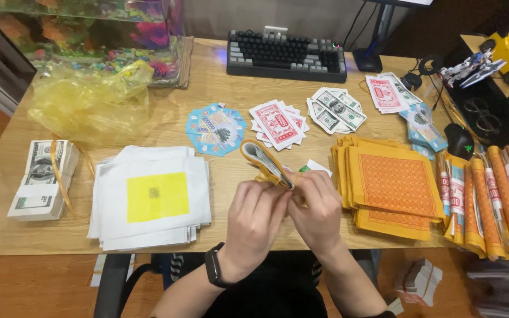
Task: The person assembles packs of paper money by placing a white sheet with a yellow square, a $100 bill, and a red 50000 note into an orange envelope, then securing it with a rubber band. The process is repeated multiple times with consistent handling of the same object types.
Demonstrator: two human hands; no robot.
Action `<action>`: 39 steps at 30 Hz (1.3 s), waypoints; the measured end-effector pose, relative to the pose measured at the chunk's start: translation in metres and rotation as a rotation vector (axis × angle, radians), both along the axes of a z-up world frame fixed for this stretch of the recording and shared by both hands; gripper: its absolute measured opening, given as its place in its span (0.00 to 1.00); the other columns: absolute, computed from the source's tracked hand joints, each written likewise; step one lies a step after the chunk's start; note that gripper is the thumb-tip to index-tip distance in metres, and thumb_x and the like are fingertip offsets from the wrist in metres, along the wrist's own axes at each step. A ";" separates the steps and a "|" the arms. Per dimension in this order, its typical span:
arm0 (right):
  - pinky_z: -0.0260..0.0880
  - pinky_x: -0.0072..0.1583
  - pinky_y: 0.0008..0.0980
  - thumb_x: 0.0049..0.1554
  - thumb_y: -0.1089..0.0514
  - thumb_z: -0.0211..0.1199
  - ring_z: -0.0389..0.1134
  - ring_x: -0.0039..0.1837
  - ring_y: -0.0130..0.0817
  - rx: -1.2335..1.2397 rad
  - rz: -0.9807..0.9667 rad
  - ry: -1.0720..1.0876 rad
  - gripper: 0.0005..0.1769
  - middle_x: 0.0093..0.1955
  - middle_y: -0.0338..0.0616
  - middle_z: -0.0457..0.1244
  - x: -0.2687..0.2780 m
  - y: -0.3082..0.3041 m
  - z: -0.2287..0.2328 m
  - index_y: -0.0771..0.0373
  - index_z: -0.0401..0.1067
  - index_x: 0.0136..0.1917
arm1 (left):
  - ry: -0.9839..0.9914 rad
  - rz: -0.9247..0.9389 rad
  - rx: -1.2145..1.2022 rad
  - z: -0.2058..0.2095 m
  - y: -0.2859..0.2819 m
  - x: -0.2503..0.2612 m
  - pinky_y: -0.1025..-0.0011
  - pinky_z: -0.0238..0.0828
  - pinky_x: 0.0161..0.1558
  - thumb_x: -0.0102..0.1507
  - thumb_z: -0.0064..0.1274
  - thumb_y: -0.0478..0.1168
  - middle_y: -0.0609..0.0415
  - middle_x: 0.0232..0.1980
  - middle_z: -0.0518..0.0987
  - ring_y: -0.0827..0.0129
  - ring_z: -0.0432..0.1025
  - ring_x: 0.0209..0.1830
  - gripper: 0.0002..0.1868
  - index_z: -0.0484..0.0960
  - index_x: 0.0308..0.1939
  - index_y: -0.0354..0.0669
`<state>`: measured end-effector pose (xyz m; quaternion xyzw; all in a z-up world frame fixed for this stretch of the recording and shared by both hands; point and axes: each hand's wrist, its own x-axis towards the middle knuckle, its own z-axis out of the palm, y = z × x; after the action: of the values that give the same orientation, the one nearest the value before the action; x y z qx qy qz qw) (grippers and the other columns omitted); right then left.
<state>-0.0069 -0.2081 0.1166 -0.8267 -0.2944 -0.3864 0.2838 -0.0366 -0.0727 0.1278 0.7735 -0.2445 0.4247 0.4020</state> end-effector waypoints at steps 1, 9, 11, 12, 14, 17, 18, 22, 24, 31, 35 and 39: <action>0.67 0.51 0.36 0.50 0.75 0.61 0.64 0.46 0.44 0.000 0.003 -0.002 0.14 0.42 0.48 0.63 0.001 -0.002 0.000 0.70 0.73 0.51 | -0.002 0.003 0.000 -0.004 0.002 -0.002 0.62 0.68 0.44 0.64 0.51 0.30 0.45 0.38 0.76 0.55 0.68 0.39 0.04 0.74 0.39 0.30; 0.70 0.62 0.46 0.62 0.65 0.50 0.67 0.60 0.52 -0.012 0.442 0.017 0.08 0.58 0.51 0.65 0.030 -0.021 -0.016 0.66 0.66 0.55 | 0.511 -1.029 -0.683 0.001 0.039 -0.023 0.69 0.69 0.43 0.66 0.43 0.33 0.58 0.19 0.65 0.74 0.61 0.20 0.16 0.66 0.57 0.31; 0.71 0.63 0.48 0.60 0.60 0.56 0.67 0.60 0.52 0.176 0.562 0.085 0.09 0.57 0.51 0.65 0.033 -0.022 -0.021 0.64 0.66 0.54 | 0.427 -1.089 -0.732 0.000 0.039 -0.016 0.66 0.69 0.42 0.68 0.42 0.37 0.54 0.19 0.67 0.69 0.63 0.19 0.13 0.66 0.53 0.32; 0.71 0.64 0.50 0.58 0.56 0.62 0.68 0.60 0.52 0.366 0.676 0.154 0.13 0.55 0.52 0.64 0.033 -0.023 -0.025 0.63 0.66 0.53 | 0.343 -1.149 -0.781 -0.001 0.039 -0.013 0.63 0.70 0.41 0.70 0.41 0.41 0.49 0.19 0.68 0.64 0.66 0.18 0.13 0.67 0.49 0.33; 0.71 0.59 0.51 0.55 0.61 0.64 0.69 0.57 0.55 0.516 0.634 0.205 0.11 0.51 0.56 0.66 0.046 -0.032 -0.056 0.66 0.67 0.49 | 0.325 -1.015 -0.906 -0.019 0.031 0.011 0.55 0.71 0.44 0.69 0.41 0.40 0.44 0.21 0.72 0.56 0.71 0.23 0.11 0.68 0.43 0.33; 0.73 0.51 0.46 0.50 0.70 0.67 0.70 0.51 0.50 0.784 0.533 0.401 0.13 0.45 0.55 0.67 0.049 -0.044 -0.087 0.69 0.68 0.48 | 0.332 -0.580 -0.860 -0.038 0.024 0.033 0.57 0.68 0.51 0.66 0.46 0.39 0.43 0.35 0.73 0.56 0.72 0.39 0.09 0.72 0.35 0.36; 0.75 0.48 0.41 0.49 0.73 0.66 0.71 0.47 0.40 0.894 0.476 0.547 0.16 0.43 0.51 0.67 0.049 -0.048 -0.094 0.70 0.68 0.51 | 0.346 -0.291 -0.690 -0.043 0.022 0.040 0.66 0.65 0.55 0.64 0.51 0.38 0.48 0.47 0.69 0.64 0.68 0.50 0.07 0.76 0.33 0.39; 0.75 0.45 0.39 0.48 0.73 0.67 0.68 0.44 0.35 0.908 0.313 0.712 0.18 0.42 0.48 0.66 0.034 -0.035 -0.032 0.70 0.70 0.52 | 0.413 -0.313 -0.559 -0.024 0.015 0.037 0.56 0.65 0.57 0.67 0.45 0.37 0.42 0.52 0.72 0.52 0.71 0.55 0.05 0.70 0.42 0.38; 0.73 0.43 0.27 0.49 0.65 0.67 0.65 0.43 0.29 1.047 0.206 0.821 0.14 0.41 0.43 0.63 0.025 -0.021 0.013 0.69 0.71 0.50 | 0.560 -0.438 -0.440 -0.018 0.014 0.036 0.47 0.64 0.58 0.63 0.51 0.38 0.36 0.55 0.76 0.45 0.72 0.55 0.28 0.62 0.66 0.39; 0.74 0.40 0.23 0.59 0.58 0.62 0.66 0.38 0.24 1.041 0.175 0.807 0.10 0.37 0.41 0.65 0.039 -0.016 0.004 0.65 0.76 0.50 | 0.539 -0.560 -0.758 -0.034 0.003 0.046 0.65 0.71 0.56 0.64 0.48 0.29 0.42 0.60 0.75 0.65 0.70 0.57 0.28 0.64 0.69 0.38; 0.76 0.49 0.40 0.59 0.58 0.61 0.67 0.44 0.30 0.926 0.236 0.876 0.12 0.41 0.48 0.69 0.039 -0.022 -0.007 0.67 0.77 0.53 | 0.508 -0.496 -0.824 -0.048 0.002 0.050 0.66 0.73 0.53 0.64 0.50 0.32 0.36 0.59 0.76 0.61 0.72 0.55 0.27 0.63 0.66 0.35; 0.75 0.49 0.36 0.56 0.62 0.63 0.66 0.45 0.29 0.829 0.246 0.882 0.12 0.40 0.43 0.67 0.039 -0.030 -0.013 0.68 0.77 0.53 | 0.515 -0.492 -0.855 -0.056 0.004 0.051 0.68 0.73 0.52 0.63 0.52 0.31 0.38 0.60 0.76 0.62 0.73 0.55 0.24 0.64 0.63 0.35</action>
<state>0.0321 -0.2381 0.1034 -0.6893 -0.0678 -0.0547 0.7192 0.0143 -0.0687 0.0716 0.5406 -0.1176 0.1768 0.8140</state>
